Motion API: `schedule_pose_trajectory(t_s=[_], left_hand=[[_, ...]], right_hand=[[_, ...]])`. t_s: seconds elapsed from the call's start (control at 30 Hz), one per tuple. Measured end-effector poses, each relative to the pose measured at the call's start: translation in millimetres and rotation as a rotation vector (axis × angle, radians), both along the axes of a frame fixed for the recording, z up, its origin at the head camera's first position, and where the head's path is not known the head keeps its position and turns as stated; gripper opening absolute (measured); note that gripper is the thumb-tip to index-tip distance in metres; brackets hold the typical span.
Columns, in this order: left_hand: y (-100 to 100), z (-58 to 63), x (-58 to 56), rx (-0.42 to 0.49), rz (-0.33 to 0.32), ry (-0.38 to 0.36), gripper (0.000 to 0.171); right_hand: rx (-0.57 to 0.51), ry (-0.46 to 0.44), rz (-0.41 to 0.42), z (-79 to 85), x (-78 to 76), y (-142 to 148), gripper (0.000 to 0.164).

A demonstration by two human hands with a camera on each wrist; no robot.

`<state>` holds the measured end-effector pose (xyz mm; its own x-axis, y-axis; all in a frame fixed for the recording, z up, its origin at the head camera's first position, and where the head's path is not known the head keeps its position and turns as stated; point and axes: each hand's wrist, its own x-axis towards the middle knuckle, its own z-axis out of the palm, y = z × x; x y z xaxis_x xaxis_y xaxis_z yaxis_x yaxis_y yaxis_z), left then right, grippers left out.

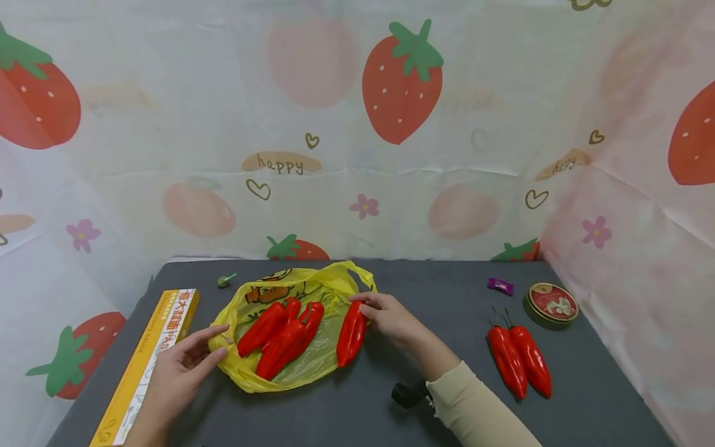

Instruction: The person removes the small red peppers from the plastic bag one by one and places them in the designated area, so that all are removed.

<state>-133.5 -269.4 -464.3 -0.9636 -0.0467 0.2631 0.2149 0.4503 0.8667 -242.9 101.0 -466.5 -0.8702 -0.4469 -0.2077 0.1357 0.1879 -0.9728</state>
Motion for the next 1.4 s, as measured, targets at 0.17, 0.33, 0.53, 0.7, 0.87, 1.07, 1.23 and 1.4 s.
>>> schedule_pose_trajectory(t_s=[0.17, 0.33, 0.53, 0.7, 0.87, 1.07, 1.23, 1.4], left_hand=[[0.5, -0.2, 0.1, 0.005, -0.004, 0.003, 0.036], [1.5, -0.1, -0.3, -0.008, 0.003, -0.006, 0.035], [1.8, 0.7, -0.3, -0.015, 0.006, -0.016, 0.036], [2.0, 0.7, -0.7, -0.021, 0.013, -0.032, 0.036], [1.5, 0.6, -0.5, -0.019, 0.01, -0.037, 0.037], [0.5, 0.0, -0.5, -0.012, -0.001, -0.027, 0.036], [0.5, -0.3, -0.2, -0.012, 0.004, -0.031, 0.036], [1.1, 0.2, -0.5, -0.016, 0.008, -0.031, 0.036]], right_hand=[[-0.032, -0.002, -0.025, 2.2, 1.1, 14.3, 0.039], [-0.009, 0.028, -0.056, 7.5, 3.1, 28.4, 0.035], [0.025, 0.053, -0.095, 9.6, 4.3, 45.0, 0.036], [0.106, 0.126, -0.103, 13.4, 9.1, 58.4, 0.049], [0.189, 0.172, -0.129, 20.2, 15.8, 70.7, 0.055], [0.313, 0.212, -0.167, 26.3, 23.4, 84.4, 0.055], [0.364, 0.255, -0.185, 27.4, 31.2, 99.6, 0.051], [0.379, 0.264, -0.188, 28.6, 37.2, 120.2, 0.048]])
